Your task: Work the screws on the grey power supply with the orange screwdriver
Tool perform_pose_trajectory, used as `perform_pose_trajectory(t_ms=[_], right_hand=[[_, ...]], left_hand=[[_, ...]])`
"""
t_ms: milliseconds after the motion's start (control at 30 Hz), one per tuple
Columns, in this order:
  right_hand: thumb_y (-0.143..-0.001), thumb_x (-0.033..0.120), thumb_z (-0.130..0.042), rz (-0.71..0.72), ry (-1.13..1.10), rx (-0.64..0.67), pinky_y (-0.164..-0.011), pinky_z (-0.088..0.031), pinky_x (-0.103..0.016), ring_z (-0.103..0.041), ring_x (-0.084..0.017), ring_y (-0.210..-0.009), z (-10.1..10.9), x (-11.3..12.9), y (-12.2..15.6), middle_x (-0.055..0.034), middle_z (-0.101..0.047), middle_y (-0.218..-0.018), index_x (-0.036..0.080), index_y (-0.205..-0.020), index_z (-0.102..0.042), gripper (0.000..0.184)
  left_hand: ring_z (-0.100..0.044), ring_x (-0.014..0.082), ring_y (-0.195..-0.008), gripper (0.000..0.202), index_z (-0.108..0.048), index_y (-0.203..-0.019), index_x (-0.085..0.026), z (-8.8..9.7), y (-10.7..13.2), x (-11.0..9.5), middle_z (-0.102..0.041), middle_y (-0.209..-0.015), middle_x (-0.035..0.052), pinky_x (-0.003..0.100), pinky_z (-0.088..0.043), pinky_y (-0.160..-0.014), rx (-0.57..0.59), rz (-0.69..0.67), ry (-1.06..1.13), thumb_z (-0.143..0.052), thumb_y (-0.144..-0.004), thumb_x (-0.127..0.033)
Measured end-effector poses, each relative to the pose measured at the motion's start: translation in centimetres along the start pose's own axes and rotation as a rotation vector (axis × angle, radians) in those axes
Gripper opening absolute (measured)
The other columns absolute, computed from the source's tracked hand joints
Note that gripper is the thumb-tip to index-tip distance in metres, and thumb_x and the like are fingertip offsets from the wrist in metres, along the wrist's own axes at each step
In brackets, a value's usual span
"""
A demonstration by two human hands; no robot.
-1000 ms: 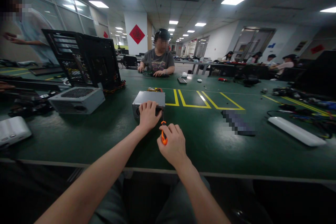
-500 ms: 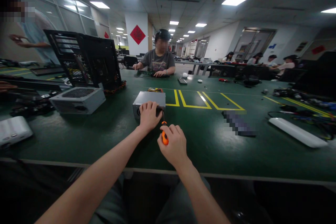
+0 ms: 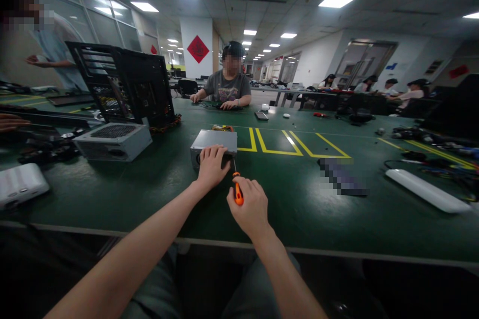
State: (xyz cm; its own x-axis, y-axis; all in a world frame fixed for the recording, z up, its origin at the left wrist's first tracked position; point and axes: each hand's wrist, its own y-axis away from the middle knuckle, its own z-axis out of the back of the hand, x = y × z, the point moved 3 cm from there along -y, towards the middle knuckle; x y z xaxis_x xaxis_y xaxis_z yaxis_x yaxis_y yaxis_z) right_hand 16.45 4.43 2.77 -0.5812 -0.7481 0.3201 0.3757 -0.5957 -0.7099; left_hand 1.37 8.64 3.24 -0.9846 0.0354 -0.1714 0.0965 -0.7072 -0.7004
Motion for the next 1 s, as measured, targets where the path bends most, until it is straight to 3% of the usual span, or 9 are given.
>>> perform_pose_trajectory(t_ms=[167, 367, 533, 700, 867, 1000], right_hand=[[-0.075, 0.019, -0.05, 0.049, 0.054, 0.015, -0.068, -0.04, -0.031, -0.047, -0.018, -0.076, 0.1, 0.3, -0.1, -0.0045, -0.054, -0.08, 0.019, -0.09, -0.059, 0.017], [-0.085, 0.031, -0.045, -0.01, 0.005, -0.016, -0.07, -0.041, -0.031, -0.05, -0.017, -0.076, 0.3, -0.1, -0.1, -0.0048, -0.057, -0.083, 0.019, -0.098, -0.059, 0.023], [-0.085, 0.031, -0.046, -0.065, -0.058, -0.06, -0.066, -0.042, -0.028, -0.052, -0.015, -0.07, 0.3, -0.5, 0.0, -0.0034, -0.06, -0.083, 0.019, -0.101, -0.054, 0.022], [-0.079, 0.022, -0.048, 0.063, 0.058, -0.066, -0.068, -0.04, -0.031, -0.048, -0.018, -0.073, 0.5, 0.1, -0.1, -0.0042, -0.055, -0.076, 0.018, -0.09, -0.058, 0.015], [-0.083, 0.027, -0.046, 0.063, 0.052, -0.066, -0.069, -0.039, -0.031, -0.048, -0.018, -0.075, 0.7, 0.0, -0.2, -0.0052, -0.056, -0.079, 0.019, -0.093, -0.059, 0.019], [-0.087, 0.033, -0.043, 0.022, 0.07, -0.054, -0.067, -0.038, -0.03, -0.051, -0.017, -0.071, 0.7, -0.2, -0.3, -0.0048, -0.061, -0.082, 0.018, -0.102, -0.056, 0.025]], left_hand=[[-0.036, 0.024, -0.121, 0.04, -0.048, -0.118, -0.019, -0.1, 0.3, 0.4, -0.049, -0.124, 0.0081, 0.041, -0.02, -0.107, -0.012, -0.04, 0.061, -0.051, -0.078, -0.021], [-0.036, 0.0203, -0.124, 0.045, -0.045, -0.124, -0.018, 0.2, 0.5, 0.7, -0.048, -0.129, 0.0068, 0.039, -0.017, -0.11, 0.01, -0.091, 0.085, -0.048, -0.079, -0.016], [-0.033, 0.0201, -0.126, 0.046, -0.047, -0.124, -0.022, 0.5, 0.6, 0.9, -0.047, -0.13, 0.0047, 0.039, -0.017, -0.109, 0.02, -0.083, 0.076, -0.045, -0.078, -0.013], [-0.026, 0.026, -0.13, 0.046, -0.051, -0.121, -0.029, 0.9, 0.8, 1.4, -0.042, -0.133, 0.0077, 0.05, -0.012, -0.107, -0.008, 0.002, 0.009, -0.05, -0.077, -0.015], [-0.03, 0.024, -0.129, 0.041, -0.051, -0.121, -0.03, 1.5, 0.7, 2.1, -0.047, -0.128, 0.006, 0.05, -0.01, -0.106, -0.013, 0.073, 0.002, -0.047, -0.081, -0.022], [-0.028, 0.0254, -0.13, 0.044, -0.044, -0.127, -0.026, 1.9, 0.1, 3.9, -0.037, -0.138, 0.0091, 0.048, -0.015, -0.105, -0.135, 0.284, 0.053, -0.047, -0.083, -0.029]])
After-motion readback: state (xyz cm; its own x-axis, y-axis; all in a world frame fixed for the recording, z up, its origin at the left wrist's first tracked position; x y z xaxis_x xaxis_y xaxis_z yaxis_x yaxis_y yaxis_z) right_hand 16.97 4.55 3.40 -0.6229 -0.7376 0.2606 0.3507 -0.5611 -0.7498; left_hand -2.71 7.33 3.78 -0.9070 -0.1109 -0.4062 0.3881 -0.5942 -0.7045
